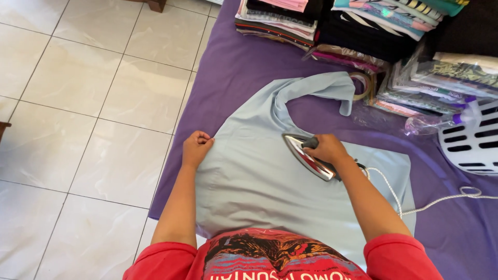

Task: Ironing a light blue long-sleeved shirt on an ironing board.

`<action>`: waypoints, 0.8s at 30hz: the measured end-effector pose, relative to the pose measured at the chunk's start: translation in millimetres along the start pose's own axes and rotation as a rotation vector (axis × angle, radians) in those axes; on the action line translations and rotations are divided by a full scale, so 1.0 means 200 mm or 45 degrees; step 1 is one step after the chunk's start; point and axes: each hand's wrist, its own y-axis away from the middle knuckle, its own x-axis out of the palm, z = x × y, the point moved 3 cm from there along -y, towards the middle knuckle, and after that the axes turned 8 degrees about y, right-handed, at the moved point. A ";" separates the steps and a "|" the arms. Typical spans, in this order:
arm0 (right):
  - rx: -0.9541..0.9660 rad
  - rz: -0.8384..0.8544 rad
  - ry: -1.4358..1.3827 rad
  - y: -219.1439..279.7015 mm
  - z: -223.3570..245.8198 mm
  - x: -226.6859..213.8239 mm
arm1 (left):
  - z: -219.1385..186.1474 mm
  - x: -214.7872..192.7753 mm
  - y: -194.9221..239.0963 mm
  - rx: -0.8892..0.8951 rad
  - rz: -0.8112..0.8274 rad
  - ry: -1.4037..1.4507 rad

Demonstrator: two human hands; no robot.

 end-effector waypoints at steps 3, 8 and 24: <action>-0.092 0.094 0.074 0.01 0.24 -0.03 | -0.02 -0.01 0.02 0.017 0.000 0.043; -0.247 0.026 0.169 -0.10 0.61 0.04 | 0.01 -0.01 0.00 0.017 0.001 0.074; -0.241 0.091 0.168 -0.20 0.95 0.10 | 0.04 0.00 -0.01 0.018 0.019 0.093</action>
